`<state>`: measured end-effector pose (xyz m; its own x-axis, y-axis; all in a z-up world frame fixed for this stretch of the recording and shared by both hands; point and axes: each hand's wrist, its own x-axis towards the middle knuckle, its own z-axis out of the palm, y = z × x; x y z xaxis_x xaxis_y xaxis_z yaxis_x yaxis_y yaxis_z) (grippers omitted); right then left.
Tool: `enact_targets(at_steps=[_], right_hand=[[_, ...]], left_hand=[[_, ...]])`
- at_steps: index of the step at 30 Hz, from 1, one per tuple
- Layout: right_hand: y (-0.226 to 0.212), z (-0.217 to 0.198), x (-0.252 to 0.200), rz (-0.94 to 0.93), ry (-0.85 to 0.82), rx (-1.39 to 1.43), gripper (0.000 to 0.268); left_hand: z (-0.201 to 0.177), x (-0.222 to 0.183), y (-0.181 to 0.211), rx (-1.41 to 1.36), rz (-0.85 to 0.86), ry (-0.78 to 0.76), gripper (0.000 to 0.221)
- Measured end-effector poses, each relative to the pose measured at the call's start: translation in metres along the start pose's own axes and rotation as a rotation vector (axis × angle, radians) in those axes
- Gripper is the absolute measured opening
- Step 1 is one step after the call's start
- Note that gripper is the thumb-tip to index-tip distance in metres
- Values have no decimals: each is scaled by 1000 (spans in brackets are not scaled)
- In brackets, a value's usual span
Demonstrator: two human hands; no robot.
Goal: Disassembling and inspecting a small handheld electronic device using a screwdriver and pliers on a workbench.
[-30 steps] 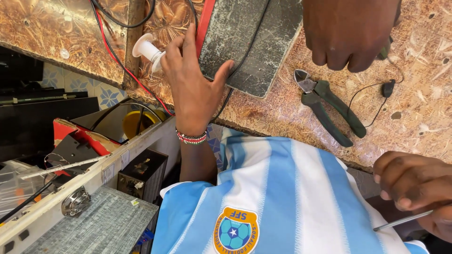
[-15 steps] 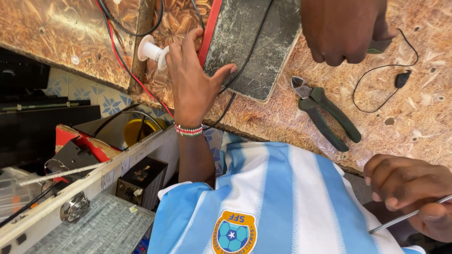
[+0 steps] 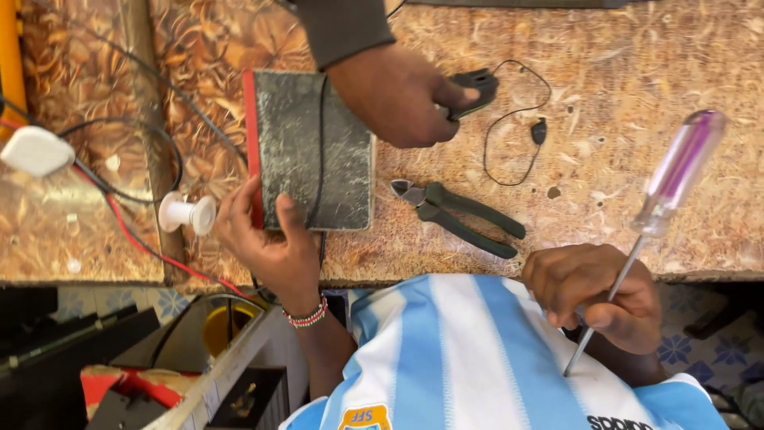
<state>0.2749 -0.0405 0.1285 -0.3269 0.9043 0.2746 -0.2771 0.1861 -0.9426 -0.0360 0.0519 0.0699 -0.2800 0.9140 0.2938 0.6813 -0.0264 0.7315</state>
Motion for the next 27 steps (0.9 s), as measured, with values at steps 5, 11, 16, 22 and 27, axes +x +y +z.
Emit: enact_targets(at_steps=[5, 11, 16, 22, 27], right_hand=[[-1, 7, 2, 22, 88, -14, 41], [-8, 11, 10, 44, 132, 37, 41], [-2, 7, 6, 13, 105, 39, 36], [0, 7, 3, 18, 111, 14, 35], [2, 6, 1, 19, 103, 20, 34]], left_hand=[[3, -3, 0, -74, -7, 134, 29], [6, 0, -2, -132, -14, 84, 24], [8, 1, -6, -133, -12, 60, 25], [8, 2, -6, -133, -34, 48, 27], [8, 2, -5, -107, -22, 49, 27]])
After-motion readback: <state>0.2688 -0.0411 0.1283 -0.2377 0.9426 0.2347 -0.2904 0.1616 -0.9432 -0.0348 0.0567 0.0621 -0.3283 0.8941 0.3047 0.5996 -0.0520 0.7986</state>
